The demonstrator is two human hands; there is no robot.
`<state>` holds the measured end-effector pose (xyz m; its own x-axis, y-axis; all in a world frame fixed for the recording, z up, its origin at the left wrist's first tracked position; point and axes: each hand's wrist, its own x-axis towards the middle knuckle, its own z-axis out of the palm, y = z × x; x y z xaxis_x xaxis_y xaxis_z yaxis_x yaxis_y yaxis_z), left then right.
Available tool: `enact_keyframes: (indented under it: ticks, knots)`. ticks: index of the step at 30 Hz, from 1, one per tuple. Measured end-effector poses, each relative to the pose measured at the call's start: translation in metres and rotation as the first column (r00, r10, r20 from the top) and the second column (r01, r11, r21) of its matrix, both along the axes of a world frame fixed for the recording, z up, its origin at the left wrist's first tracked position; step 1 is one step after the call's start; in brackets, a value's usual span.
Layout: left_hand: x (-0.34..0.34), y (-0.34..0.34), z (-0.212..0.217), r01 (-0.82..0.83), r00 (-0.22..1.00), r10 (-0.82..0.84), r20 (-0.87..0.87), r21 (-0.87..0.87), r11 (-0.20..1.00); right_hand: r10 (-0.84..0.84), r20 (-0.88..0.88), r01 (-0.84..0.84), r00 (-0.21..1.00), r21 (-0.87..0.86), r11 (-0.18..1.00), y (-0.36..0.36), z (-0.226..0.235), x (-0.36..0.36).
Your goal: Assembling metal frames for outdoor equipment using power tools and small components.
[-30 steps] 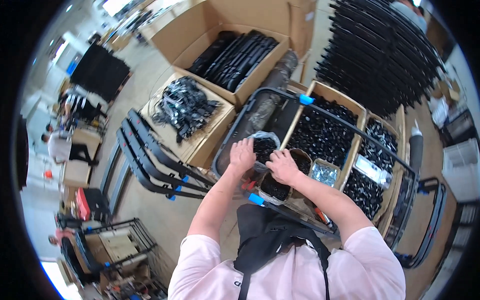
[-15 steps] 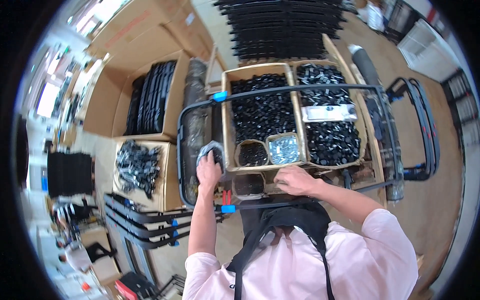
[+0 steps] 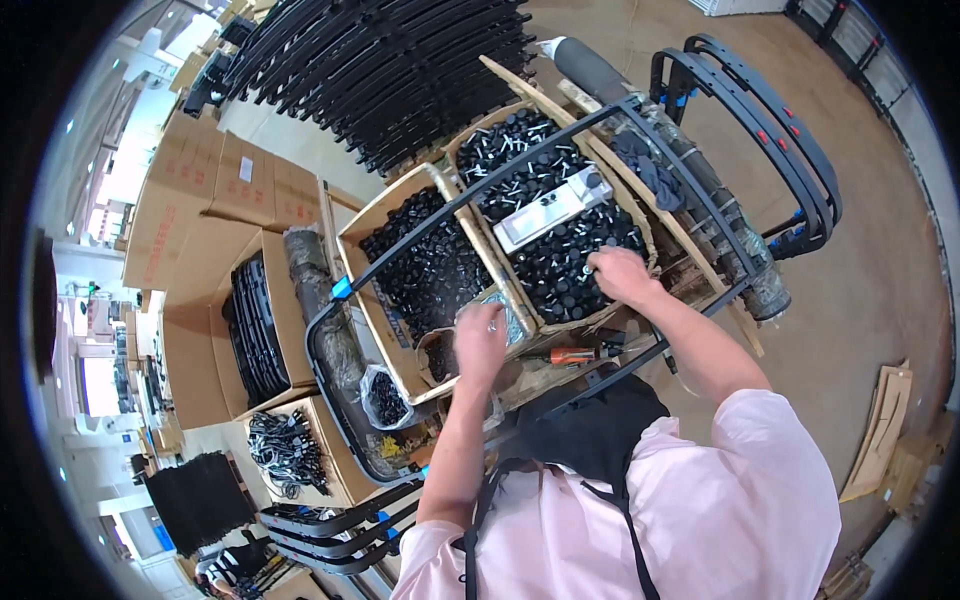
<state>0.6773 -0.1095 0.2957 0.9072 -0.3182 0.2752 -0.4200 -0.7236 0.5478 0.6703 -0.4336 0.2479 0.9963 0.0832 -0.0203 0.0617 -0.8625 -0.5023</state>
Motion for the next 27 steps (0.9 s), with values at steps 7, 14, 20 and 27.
enact_keyframes:
  ticks: [7,14,20,27]
  knots:
    - [0.036,-0.119,-0.066,0.211,0.975,-0.174,-0.137,0.332,0.919,0.125,0.008,-0.123,0.992,-0.124,0.985,0.026,-0.059,0.035]
    - [0.043,-0.132,-0.087,0.224,0.950,-0.062,-0.305,0.529,0.818,0.207,0.135,-0.215,0.969,0.049,0.975,0.016,-0.062,0.034]
    - [0.040,-0.181,-0.099,0.027,0.925,0.108,-0.364,0.349,0.937,0.313,0.041,-0.315,0.949,0.187,0.930,-0.020,-0.066,0.021]
    - [0.020,-0.155,-0.119,-0.158,0.926,0.315,-0.206,0.546,0.823,0.385,-0.023,-0.369,0.923,0.239,0.898,0.025,-0.046,0.026]
